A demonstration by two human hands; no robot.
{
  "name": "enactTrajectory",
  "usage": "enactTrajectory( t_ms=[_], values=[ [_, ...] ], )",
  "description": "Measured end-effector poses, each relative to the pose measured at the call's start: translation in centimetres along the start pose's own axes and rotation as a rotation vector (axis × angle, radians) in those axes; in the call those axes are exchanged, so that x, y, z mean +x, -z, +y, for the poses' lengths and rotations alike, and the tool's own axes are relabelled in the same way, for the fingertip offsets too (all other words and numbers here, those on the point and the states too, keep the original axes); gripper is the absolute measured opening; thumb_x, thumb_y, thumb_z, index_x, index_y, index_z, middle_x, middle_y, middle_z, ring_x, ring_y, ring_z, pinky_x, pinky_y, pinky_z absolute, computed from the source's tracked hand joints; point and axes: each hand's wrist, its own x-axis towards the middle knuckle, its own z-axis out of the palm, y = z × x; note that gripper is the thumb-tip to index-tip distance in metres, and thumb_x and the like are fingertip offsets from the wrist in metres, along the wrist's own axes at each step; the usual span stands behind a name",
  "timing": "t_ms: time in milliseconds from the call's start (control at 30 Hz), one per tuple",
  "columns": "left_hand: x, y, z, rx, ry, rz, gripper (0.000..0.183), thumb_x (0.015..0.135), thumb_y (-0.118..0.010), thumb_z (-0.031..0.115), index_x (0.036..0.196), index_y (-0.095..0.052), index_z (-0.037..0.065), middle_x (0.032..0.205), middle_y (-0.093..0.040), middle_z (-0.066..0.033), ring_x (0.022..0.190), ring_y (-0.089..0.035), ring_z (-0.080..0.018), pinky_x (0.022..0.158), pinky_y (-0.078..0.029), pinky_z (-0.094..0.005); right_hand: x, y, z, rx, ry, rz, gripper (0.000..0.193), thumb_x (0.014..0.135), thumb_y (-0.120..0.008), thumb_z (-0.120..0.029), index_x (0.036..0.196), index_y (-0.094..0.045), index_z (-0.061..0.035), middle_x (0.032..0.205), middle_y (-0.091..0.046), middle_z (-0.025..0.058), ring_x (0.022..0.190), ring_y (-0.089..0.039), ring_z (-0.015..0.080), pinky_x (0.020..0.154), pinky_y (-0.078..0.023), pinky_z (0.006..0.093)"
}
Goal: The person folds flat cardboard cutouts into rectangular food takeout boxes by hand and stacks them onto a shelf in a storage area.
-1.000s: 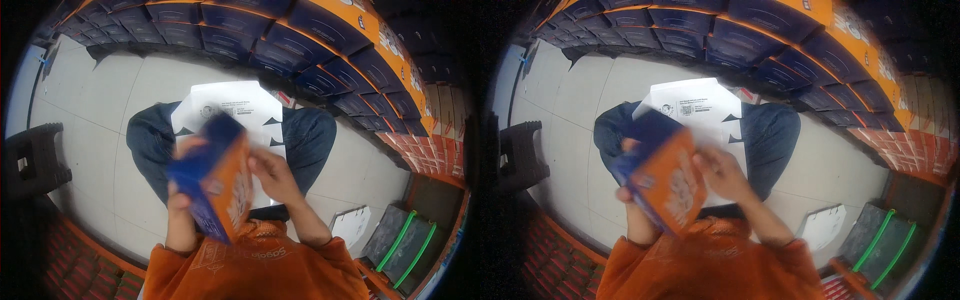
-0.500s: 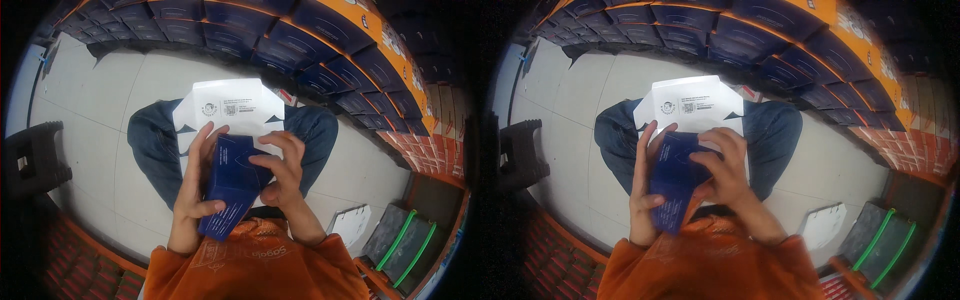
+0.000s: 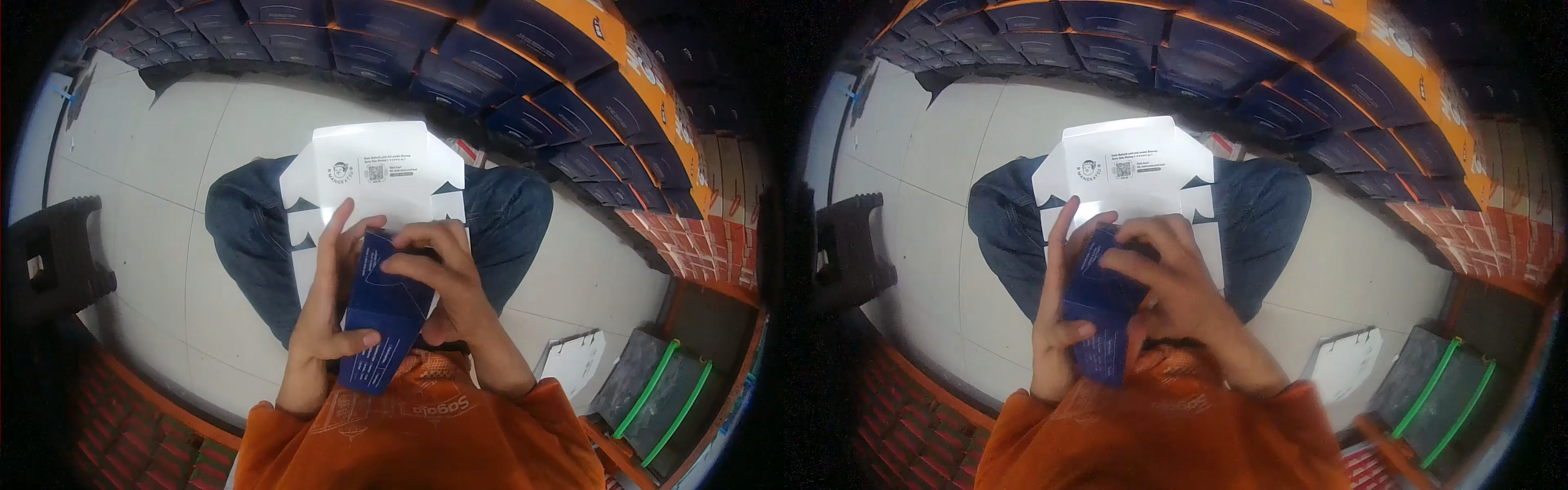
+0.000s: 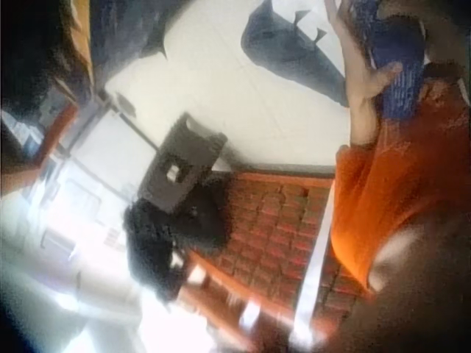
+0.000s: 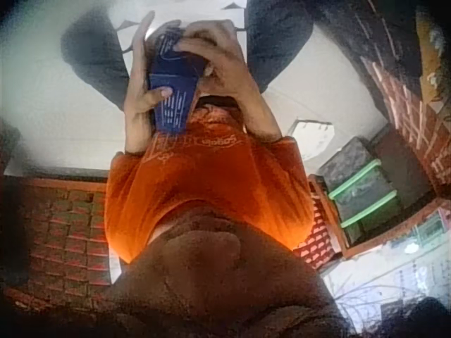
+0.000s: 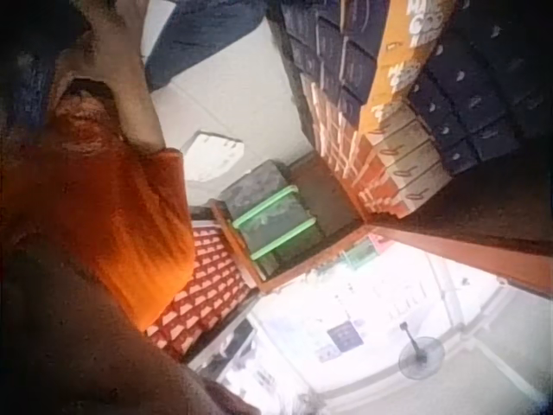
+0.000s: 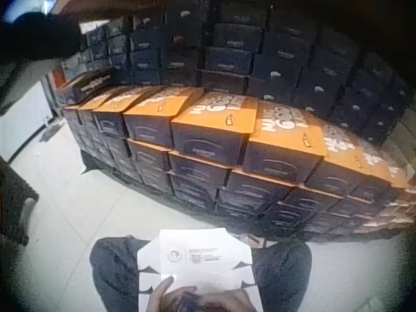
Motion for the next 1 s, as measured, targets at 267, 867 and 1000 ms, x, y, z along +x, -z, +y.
enactTrajectory(
  t_ms=[267, 867, 1000],
  values=[
    [-0.1, 0.3, 0.0, 0.07, -0.072, 0.057, 0.13, 0.05, -0.081, 0.038, 0.153, -0.008, 0.007, 0.143, -0.034, -0.0249, 0.132, -0.038, -0.0397, 0.11, -0.029, -0.0433, -1.1, 0.1, 0.8, -0.262, -0.009, 0.154, 0.068, 0.069, -0.062, -0.072, 0.105, -0.069, -0.0156, 0.111, -0.051, 0.0103, 0.102, -0.044, 0.0304, 0.09, -0.035, 0.0451],
    [2.2, 6.3, -1.7, -0.631, 0.386, 0.334, 0.101, 0.073, -0.079, 0.049, 0.145, -0.028, 0.0, 0.139, -0.045, -0.0221, 0.13, -0.043, -0.0341, 0.11, -0.032, -0.0428, -4.4, 2.3, 3.8, 0.627, -0.512, 0.127, 0.059, 0.072, -0.081, -0.002, 0.123, -0.051, -0.0029, 0.112, -0.057, 0.0067, 0.111, -0.055, 0.0162, 0.089, -0.048, 0.0319],
    [1.9, 3.7, -4.0, 0.601, -0.144, -0.073, 0.08, 0.07, -0.084, 0.026, 0.136, -0.045, 0.002, 0.133, -0.049, -0.0195, 0.123, -0.049, -0.0293, 0.103, -0.038, -0.037, -4.1, 3.9, 6.6, 0.202, -0.274, 0.203, 0.044, 0.06, -0.087, -0.003, 0.098, -0.065, -0.003, 0.109, -0.057, 0.0102, 0.114, -0.051, 0.0207, 0.097, -0.041, 0.0336]
  ],
)
